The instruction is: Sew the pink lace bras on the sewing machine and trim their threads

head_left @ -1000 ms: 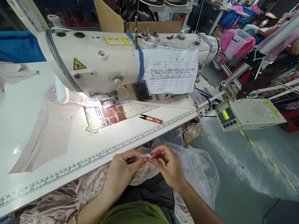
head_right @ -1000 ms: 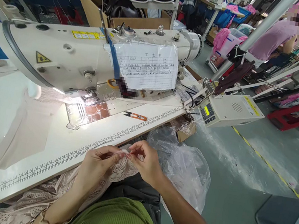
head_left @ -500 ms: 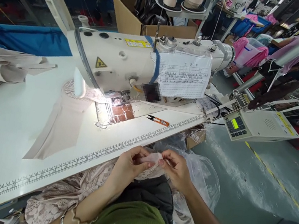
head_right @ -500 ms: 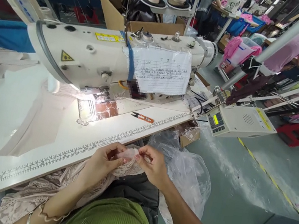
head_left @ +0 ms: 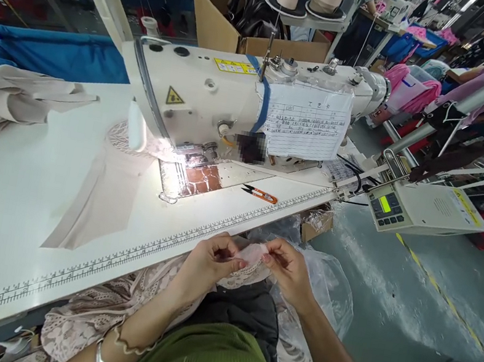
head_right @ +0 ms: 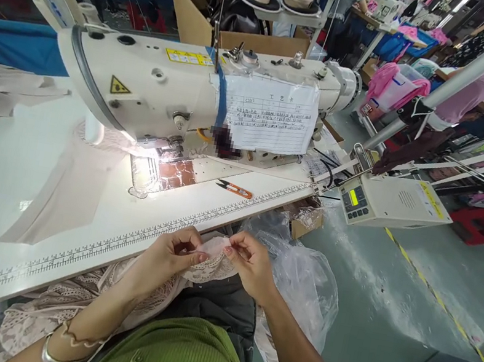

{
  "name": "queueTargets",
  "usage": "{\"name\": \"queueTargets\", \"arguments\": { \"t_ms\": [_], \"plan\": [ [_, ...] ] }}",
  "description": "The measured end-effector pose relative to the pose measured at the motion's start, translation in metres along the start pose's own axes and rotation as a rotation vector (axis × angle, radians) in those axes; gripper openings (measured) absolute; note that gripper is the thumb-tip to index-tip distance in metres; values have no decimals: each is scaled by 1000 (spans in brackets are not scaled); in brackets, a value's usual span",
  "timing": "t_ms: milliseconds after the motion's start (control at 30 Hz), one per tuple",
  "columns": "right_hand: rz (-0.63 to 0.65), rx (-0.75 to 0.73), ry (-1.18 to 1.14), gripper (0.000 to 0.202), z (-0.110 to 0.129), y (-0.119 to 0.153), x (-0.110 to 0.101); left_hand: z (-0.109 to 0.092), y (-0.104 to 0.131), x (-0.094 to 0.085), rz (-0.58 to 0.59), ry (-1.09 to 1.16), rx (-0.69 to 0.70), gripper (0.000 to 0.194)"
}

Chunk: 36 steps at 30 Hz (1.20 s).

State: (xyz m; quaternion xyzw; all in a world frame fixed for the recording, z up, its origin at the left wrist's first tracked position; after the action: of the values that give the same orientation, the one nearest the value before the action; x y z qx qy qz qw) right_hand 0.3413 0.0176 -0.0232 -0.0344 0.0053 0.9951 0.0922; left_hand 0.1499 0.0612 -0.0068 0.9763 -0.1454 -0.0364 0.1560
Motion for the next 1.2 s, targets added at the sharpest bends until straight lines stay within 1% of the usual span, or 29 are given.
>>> {"name": "queueTargets", "arguments": {
  "t_ms": [200, 333, 400, 500, 567, 700, 833, 900, 967, 1033, 1100, 1200],
  "plan": [
    [5, -5, -4, 24, 1, 1, 3, 2, 0, 2, 30, 10, 22, 31],
    [-11, 3, -21, 26, 1, 2, 4, -1, 0, 3, 23, -22, 30, 28],
    [-24, 6, -26, 26, 0, 1, 4, -2, -1, 4, 56, -62, 27, 29],
    [-36, -2, -21, 25, 0, 0, 3, -3, -3, 5, 87, -200, 51, 32],
    [-30, -14, -20, 23, 0, 0, 3, -1, -4, 6, 49, -272, 88, 34],
    [-35, -48, -4, 21, 1, 0, 2, 4, -5, 8, -22, -288, 154, 29],
    [-66, -124, 139, 22, 2, 0, 1, 8, -3, 7, -73, -294, 199, 24],
    [-77, -153, 177, 24, 2, 0, 1, 9, -2, 7, -94, -283, 198, 21],
    [-84, -143, 166, 26, 2, 0, 2, 9, -1, 8, -99, -245, 172, 19],
    [-96, -125, 136, 28, 3, 0, 4, 7, 0, 9, -81, -168, 130, 18],
    [-106, -126, 109, 29, 5, 0, 6, 4, 0, 12, -72, -64, 99, 20],
    [-122, -173, 85, 28, 6, 0, 9, 1, -1, 16, -100, 58, 72, 24]
  ]
}}
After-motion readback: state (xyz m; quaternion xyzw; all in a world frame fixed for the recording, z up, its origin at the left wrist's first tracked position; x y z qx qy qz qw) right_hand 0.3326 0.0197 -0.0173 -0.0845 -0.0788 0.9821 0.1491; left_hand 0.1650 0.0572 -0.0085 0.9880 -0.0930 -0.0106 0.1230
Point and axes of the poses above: each hand's wrist, its own y-axis away from the middle knuckle, its own x-axis out of the palm, z = x × y, the point moved 1 cm from there along -y, towards the middle knuckle, and after that the axes turned 12 degrees about -z, right-handed, at the moved point
